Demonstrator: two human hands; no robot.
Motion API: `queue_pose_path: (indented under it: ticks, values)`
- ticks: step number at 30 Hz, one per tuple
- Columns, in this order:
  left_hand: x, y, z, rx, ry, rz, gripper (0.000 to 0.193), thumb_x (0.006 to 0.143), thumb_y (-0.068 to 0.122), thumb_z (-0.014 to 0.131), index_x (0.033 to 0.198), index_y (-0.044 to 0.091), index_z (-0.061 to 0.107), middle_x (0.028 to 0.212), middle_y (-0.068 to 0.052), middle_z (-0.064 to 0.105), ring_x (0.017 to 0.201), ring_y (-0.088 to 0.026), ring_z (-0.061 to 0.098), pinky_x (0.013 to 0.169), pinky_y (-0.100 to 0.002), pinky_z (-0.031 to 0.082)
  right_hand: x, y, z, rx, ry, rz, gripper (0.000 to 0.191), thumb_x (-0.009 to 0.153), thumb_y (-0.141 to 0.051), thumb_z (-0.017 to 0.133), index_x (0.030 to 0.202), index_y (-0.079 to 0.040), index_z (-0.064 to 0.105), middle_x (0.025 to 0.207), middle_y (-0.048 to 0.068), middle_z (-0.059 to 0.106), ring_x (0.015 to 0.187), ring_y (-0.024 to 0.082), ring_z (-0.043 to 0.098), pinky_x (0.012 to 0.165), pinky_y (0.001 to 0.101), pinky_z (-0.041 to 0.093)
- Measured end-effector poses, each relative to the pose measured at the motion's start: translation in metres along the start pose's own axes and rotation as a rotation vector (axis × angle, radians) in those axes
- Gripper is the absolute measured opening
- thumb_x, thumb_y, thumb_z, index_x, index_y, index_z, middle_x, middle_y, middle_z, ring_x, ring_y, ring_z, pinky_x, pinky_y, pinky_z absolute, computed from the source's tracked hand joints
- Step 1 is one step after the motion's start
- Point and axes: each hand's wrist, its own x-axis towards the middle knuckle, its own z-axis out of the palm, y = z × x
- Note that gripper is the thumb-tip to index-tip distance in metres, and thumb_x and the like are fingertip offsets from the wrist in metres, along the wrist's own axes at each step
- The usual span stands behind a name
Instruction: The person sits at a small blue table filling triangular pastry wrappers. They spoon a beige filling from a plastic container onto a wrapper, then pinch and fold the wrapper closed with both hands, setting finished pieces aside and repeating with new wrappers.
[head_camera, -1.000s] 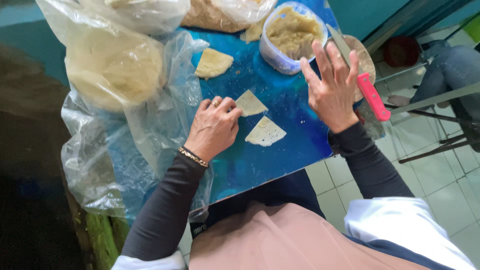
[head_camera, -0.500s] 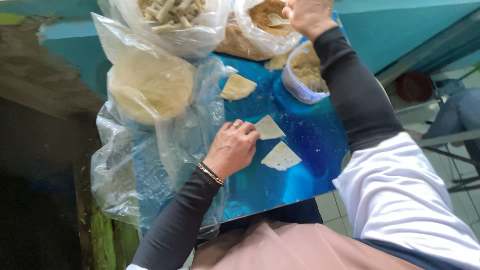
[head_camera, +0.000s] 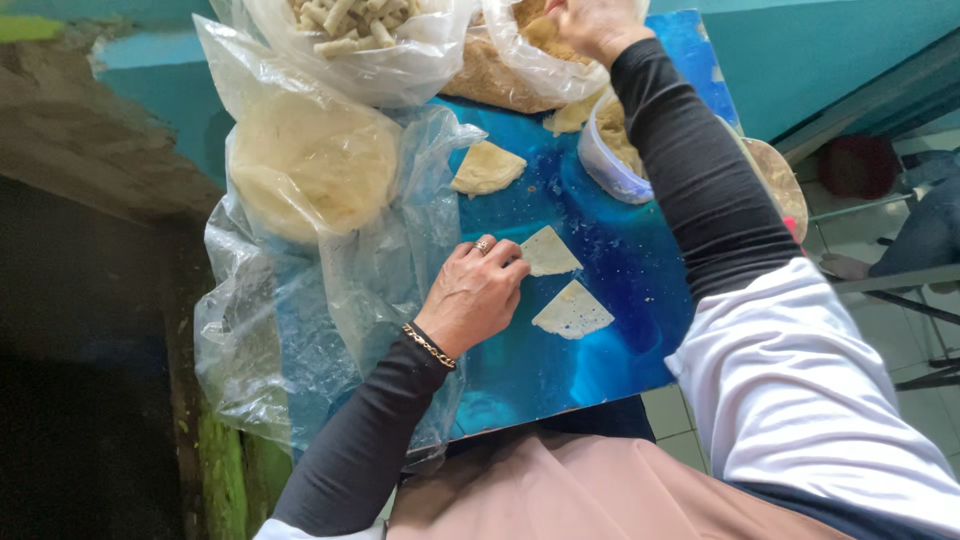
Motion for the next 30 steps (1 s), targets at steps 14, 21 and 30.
queue_pose_path:
  ticks: [14, 21, 30]
  values:
    - [0.0, -0.002, 0.002, -0.052, 0.029, 0.019, 0.01, 0.081, 0.01, 0.069, 0.091, 0.009, 0.069, 0.099, -0.005, 0.067, 0.097, -0.027, 0.064, 0.084, -0.041, 0.051, -0.048, 0.046, -0.016, 1.015, 0.125, 0.39, 0.015, 0.104, -0.015, 0.066, 0.108, -0.003, 0.074, 0.081, 0.004, 0.07, 0.052, 0.002, 0.05, 0.046, 0.0193, 0.035]
    - [0.001, -0.002, -0.001, -0.067, 0.087, 0.022, 0.011, 0.082, 0.009, 0.069, 0.094, 0.009, 0.07, 0.098, -0.005, 0.066, 0.095, -0.028, 0.064, 0.081, -0.041, 0.051, -0.077, 0.037, -0.033, 1.119, 0.169, 0.413, 0.015, 0.104, -0.012, 0.068, 0.109, -0.001, 0.076, 0.083, 0.007, 0.071, 0.054, 0.003, 0.05, 0.047, 0.0196, 0.034]
    - [0.003, 0.012, -0.014, -0.235, 0.294, -0.029, 0.018, 0.09, 0.004, 0.073, 0.108, 0.009, 0.071, 0.109, -0.008, 0.065, 0.098, -0.028, 0.063, 0.085, -0.04, 0.054, -0.198, -0.06, -0.087, 0.902, 0.069, 0.422, 0.017, 0.104, -0.015, 0.061, 0.105, -0.005, 0.075, 0.076, -0.002, 0.064, 0.056, 0.0, 0.044, 0.049, 0.0184, 0.03]
